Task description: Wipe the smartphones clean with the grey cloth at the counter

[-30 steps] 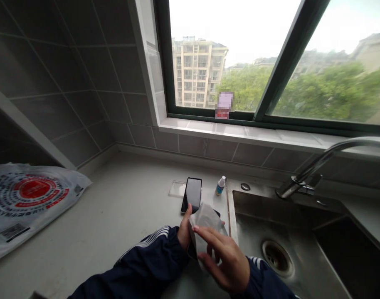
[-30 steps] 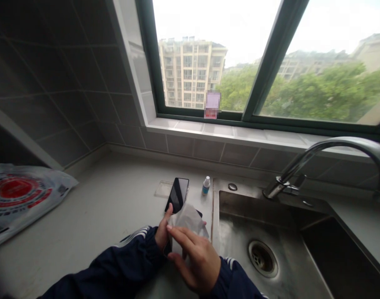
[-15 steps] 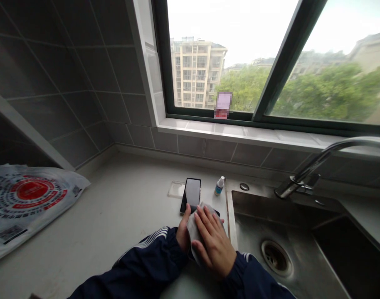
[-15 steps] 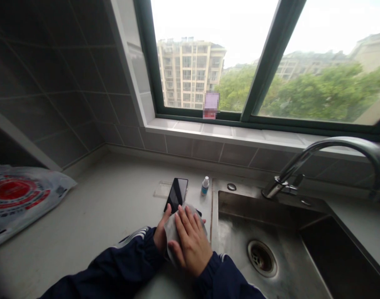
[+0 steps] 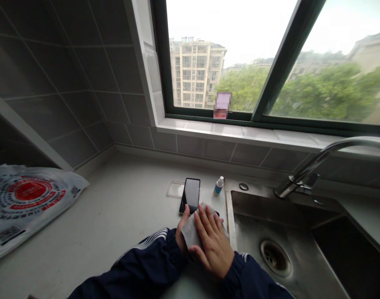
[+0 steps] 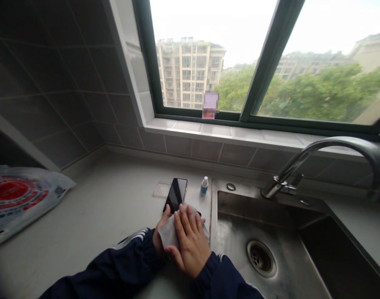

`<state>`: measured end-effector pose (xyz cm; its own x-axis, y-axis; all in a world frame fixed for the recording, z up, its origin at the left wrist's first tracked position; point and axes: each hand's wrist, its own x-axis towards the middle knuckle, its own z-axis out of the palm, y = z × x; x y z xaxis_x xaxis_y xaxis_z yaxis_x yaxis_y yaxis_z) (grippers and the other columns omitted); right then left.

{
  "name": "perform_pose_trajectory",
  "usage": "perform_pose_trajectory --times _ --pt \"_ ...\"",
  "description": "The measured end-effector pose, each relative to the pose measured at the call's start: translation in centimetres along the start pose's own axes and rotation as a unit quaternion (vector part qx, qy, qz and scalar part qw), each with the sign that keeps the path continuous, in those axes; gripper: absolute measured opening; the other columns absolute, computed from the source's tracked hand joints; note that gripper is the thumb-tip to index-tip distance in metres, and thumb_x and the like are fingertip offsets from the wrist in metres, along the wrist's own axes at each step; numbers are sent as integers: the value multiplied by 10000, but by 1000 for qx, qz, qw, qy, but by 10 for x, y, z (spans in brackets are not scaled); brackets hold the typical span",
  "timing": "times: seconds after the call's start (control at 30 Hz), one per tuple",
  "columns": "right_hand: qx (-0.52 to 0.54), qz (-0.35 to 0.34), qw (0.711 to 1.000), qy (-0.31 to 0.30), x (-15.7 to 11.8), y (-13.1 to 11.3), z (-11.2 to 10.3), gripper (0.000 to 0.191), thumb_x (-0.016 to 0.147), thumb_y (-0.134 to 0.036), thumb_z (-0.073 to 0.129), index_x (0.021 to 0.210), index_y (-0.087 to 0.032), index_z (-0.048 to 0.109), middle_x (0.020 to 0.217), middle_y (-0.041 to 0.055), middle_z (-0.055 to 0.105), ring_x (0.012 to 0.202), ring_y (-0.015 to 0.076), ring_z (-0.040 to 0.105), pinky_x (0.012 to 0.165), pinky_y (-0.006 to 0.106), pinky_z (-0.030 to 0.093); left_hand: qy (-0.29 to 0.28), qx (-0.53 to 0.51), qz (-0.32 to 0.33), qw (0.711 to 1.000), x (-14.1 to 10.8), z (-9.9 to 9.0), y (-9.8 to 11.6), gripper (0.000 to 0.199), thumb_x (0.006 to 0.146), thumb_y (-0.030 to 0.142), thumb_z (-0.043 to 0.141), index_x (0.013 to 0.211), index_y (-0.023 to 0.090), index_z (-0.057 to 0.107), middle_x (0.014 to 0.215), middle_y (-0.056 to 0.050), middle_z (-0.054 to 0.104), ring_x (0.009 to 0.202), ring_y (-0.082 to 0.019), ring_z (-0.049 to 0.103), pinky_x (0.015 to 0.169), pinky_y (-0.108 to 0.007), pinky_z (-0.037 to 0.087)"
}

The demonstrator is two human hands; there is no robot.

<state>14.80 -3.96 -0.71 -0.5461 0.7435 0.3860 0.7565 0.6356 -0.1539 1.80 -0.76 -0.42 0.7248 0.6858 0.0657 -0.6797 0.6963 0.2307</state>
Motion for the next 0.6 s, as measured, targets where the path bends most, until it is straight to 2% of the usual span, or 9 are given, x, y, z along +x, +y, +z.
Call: perform_pose_trajectory --times 0.13,0.4,0.5,0.6 --pt "-3 3 1000 5 0 -2 2 826 937 -542 450 1550 -98 119 1604 170 93 1464 409 84 1132 570 191 -23 5 -10 1000 -1 -2 0 870 852 755 130 1378 170 501 1520 -99 386 1495 -243 53 1173 -462 -123" --pt "-11 14 1000 6 0 -5 2 816 940 -523 445 1550 -94 114 1606 165 94 1466 404 84 1139 564 179 -32 4 -13 999 -5 -3 1 901 849 753 86 1441 153 406 1538 -113 350 1496 -229 21 1171 -443 -132" --pt "-10 25 1000 13 -2 -10 4 811 938 -513 452 1550 -96 121 1606 163 103 1463 407 98 1140 569 180 -42 8 -7 999 -6 0 1 878 853 746 83 1430 183 429 1553 -95 325 1495 -239 34 1175 -443 -113" --pt "-8 44 999 19 -4 -17 6 796 944 -494 446 1549 -89 123 1604 172 109 1462 409 98 1124 570 224 -52 23 -4 998 -7 -1 4 846 836 769 106 1434 259 421 1579 -55 270 1491 -281 55 1168 -477 -109"
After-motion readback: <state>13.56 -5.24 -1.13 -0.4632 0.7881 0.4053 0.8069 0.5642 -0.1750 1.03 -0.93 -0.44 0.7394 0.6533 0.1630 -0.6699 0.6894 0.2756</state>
